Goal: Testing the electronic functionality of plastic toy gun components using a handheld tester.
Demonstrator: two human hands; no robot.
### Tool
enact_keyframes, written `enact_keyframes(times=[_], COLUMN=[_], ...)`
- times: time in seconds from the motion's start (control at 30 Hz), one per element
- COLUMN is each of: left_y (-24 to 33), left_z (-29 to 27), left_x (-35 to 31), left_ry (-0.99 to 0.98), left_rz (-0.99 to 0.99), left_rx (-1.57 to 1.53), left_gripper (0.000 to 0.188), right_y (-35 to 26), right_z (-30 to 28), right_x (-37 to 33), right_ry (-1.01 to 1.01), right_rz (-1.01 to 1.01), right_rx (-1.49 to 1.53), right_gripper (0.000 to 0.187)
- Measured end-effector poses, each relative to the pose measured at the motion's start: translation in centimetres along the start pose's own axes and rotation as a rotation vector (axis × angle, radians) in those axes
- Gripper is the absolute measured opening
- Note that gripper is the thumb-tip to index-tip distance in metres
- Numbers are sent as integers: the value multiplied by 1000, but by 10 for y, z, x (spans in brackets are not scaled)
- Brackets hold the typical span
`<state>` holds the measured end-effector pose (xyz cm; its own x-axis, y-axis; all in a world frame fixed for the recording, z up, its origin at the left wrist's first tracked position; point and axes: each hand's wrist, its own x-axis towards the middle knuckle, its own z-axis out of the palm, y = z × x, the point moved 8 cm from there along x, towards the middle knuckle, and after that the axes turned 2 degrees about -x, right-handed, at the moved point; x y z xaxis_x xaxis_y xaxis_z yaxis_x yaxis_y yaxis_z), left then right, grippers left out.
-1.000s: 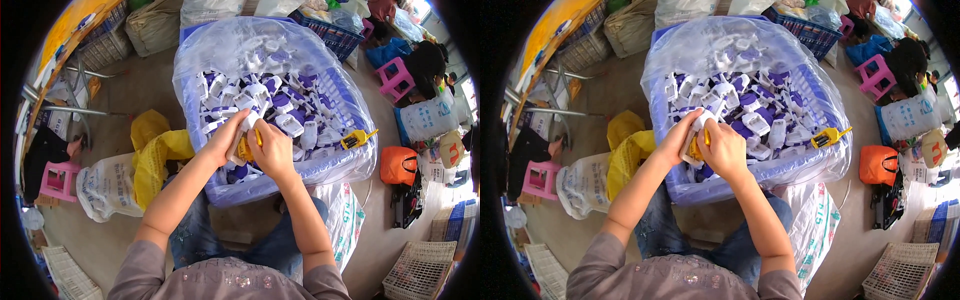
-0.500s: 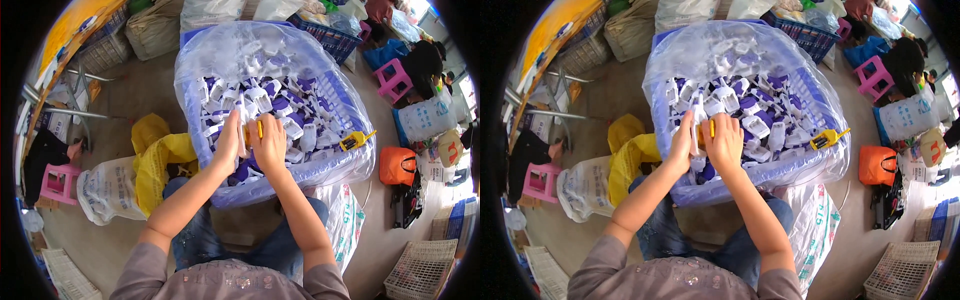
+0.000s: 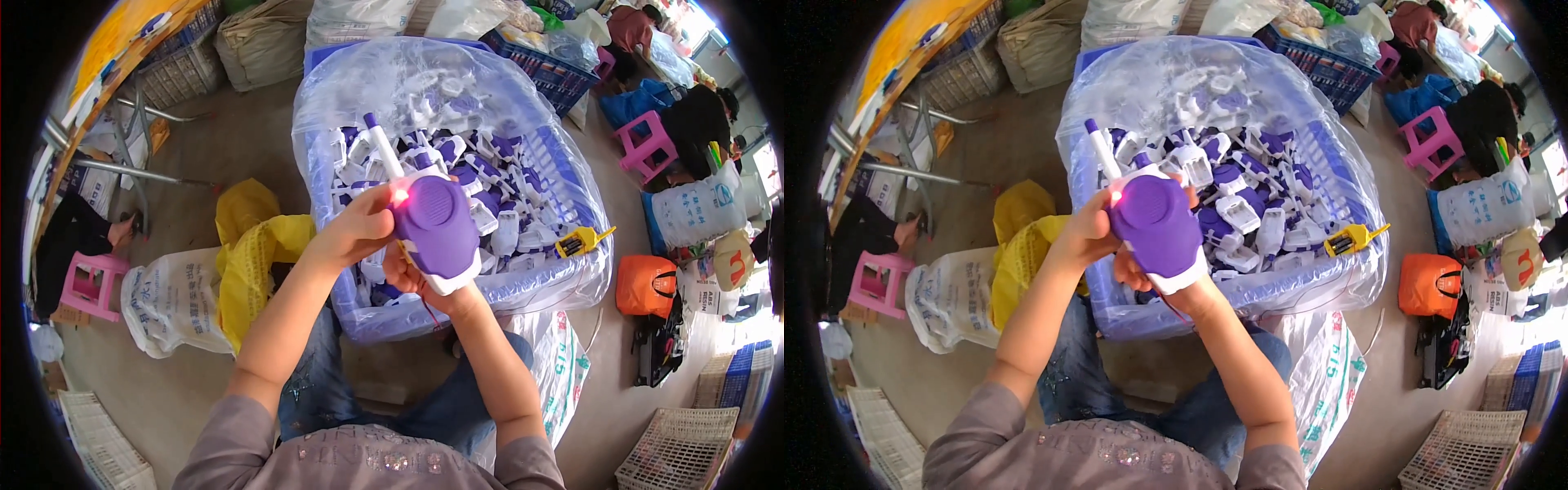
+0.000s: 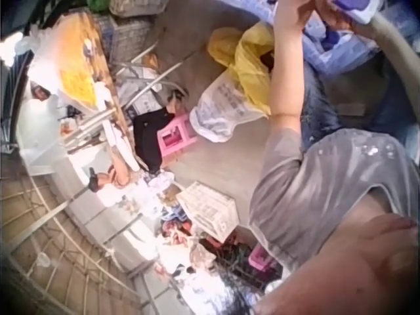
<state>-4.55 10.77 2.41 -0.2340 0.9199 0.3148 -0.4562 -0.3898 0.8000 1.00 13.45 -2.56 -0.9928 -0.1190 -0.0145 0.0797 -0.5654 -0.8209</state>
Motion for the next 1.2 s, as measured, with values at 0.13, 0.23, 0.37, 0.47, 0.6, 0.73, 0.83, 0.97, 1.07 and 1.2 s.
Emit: enact_keyframes(times=[0.13, 0.23, 0.37, 0.47, 0.6, 0.73, 0.83, 0.97, 1.07, 1.2], left_y=[3, 5, 6, 2, 6, 3, 3, 7, 24, 22], left_z=[-29, -41, -42, -46, -38, -41, -41, -41, -25, -15], left_x=[-10, -9, -10, -10, -6, -8, -7, -9, -1, 5], left_ry=[206, 301, 304, 324, 339, 303, 297, 335, 193, 58], left_rz=[5, -10, -83, -117, -89, -100, -96, -18, 214, 249], left_rx=[-34, 9, 130, 147, 168, 174, 189, 139, -226, -369], left_gripper=[79, 71, 58, 55, 52, 53, 54, 64, 81, 83], right_y=[-9, -57, -92, -83, -91, -82, -84, -89, -81, -38], right_z=[-26, -42, -8, 36, 29, 33, 39, 30, -15, -18], right_x=[-2, -20, -56, -40, -56, -38, -44, -38, -34, -8], right_ry=[421, 721, 894, 522, 674, 557, 557, 484, 643, 238], right_rz=[-91, -519, -947, -871, -1242, -882, -961, -878, -745, -347], right_rx=[-104, -452, -955, -1618, -1196, -1567, -1568, -1253, -466, 148], right_gripper=[29, 35, 33, 42, 43, 47, 49, 42, 33, 45])
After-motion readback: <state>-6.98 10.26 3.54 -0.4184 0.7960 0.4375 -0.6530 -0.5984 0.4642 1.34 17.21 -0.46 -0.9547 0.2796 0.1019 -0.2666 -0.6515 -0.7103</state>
